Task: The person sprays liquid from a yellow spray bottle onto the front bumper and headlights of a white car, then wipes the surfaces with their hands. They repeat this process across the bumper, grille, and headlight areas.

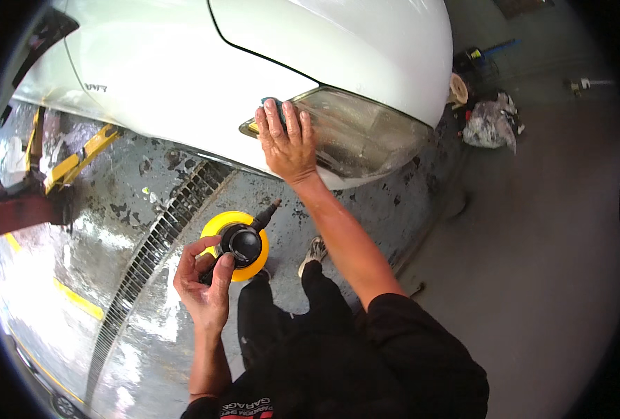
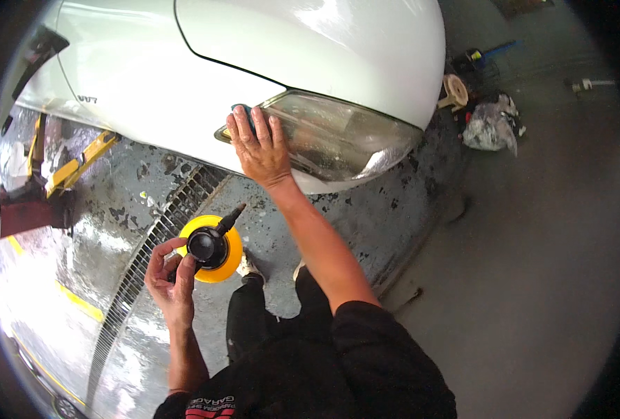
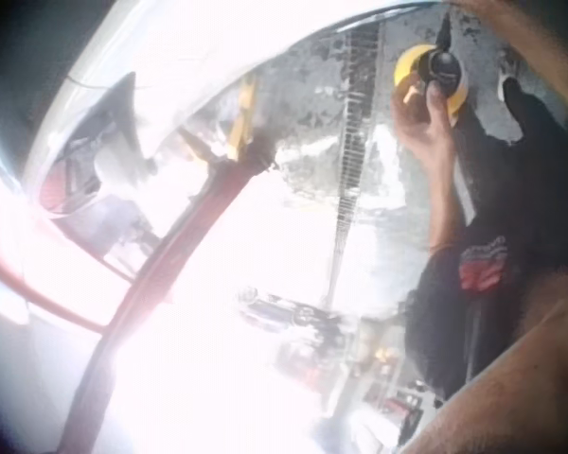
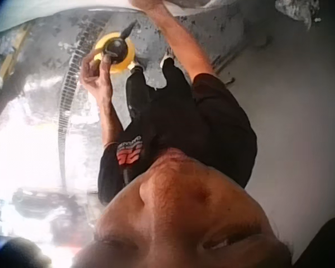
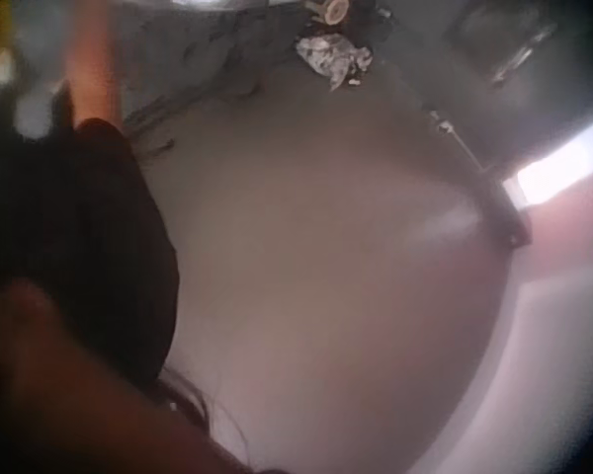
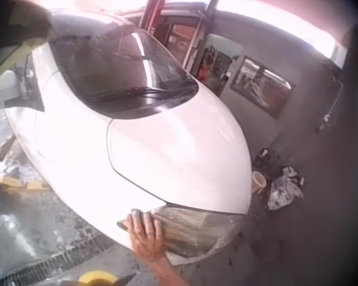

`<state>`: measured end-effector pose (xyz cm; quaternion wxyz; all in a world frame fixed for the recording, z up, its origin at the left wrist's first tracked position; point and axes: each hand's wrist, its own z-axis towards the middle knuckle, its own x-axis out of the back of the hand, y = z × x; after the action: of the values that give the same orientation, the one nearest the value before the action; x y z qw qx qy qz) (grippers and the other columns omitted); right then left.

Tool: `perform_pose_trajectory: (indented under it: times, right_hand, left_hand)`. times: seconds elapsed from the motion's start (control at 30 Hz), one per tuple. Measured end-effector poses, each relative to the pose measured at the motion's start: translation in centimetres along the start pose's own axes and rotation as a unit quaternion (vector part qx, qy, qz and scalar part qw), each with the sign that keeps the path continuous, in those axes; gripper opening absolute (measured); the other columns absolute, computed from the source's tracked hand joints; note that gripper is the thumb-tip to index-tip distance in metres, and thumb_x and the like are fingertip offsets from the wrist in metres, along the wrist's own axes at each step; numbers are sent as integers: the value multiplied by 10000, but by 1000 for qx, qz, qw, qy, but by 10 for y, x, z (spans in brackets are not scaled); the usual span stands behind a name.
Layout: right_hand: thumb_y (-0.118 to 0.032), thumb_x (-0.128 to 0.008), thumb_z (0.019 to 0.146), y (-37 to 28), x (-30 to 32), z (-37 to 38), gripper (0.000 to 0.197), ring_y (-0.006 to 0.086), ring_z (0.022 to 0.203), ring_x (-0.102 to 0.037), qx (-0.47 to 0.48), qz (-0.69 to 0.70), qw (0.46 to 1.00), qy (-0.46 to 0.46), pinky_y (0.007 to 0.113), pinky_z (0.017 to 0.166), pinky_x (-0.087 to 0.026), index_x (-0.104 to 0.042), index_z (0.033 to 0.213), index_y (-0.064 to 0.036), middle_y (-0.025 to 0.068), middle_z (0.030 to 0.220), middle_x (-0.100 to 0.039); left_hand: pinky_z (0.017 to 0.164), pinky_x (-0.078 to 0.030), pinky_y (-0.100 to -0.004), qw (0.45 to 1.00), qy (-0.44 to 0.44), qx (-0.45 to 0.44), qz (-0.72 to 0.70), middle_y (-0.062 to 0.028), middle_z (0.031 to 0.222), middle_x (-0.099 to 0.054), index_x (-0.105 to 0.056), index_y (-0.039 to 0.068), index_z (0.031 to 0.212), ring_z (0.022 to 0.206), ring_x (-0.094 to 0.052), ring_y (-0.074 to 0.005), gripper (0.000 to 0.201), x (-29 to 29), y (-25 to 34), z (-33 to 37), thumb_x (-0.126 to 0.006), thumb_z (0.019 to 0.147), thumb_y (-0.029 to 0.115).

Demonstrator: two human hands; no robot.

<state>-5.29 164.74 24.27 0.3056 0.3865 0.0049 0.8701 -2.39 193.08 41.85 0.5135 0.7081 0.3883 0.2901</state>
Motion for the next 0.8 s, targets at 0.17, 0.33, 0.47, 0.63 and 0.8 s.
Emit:
perform_pose_trajectory:
  times: [0.17,0.33,0.47,0.63,0.8]
  right_hand:
    - [-316,-469,1045,67,5,-47,514,347,1500,-299,-122,-11,993,8,529,1247,-196,-464,1506,-89,159,1613,-335]
    - [-215,-486,1025,0,0,-11,490,301,1507,-294,68,113,991,-9,511,1254,-202,-472,1499,-92,129,1619,-333]
    - [-231,-553,1001,91,20,-54,478,303,1488,-314,-69,58,996,-14,505,1251,-213,-524,1448,-62,136,1597,-358]
    - [-186,-518,983,166,16,-93,583,342,1514,-273,-360,162,918,24,493,1264,-174,-394,1521,3,180,1606,-343]
    - [-194,-510,997,184,19,-101,528,332,1488,-322,-163,215,962,32,494,1251,-202,-448,1510,-85,170,1573,-390]
  left_hand:
    - [646,-424,-198,1000,-9,9,-7,-15,759,-647,-623,-14,1160,694,-573,-55,343,14,-24,-2,-752,909,182]
    - [634,-391,-177,1000,-6,-7,-9,4,739,-639,-622,-13,1164,687,-578,-46,373,-16,-51,-2,-745,912,234]
    - [642,-395,-176,999,-30,-2,-24,-33,817,-708,-624,-5,1198,724,-604,-42,456,-17,-77,-5,-767,908,316]
    - [677,-430,-208,996,-83,33,27,-27,816,-703,-628,2,1223,747,-598,-49,442,-35,-138,7,-789,909,268]
    - [523,-292,-201,991,-24,59,120,21,700,-592,-632,-12,1211,599,-462,-20,341,-71,-203,5,-670,954,208]
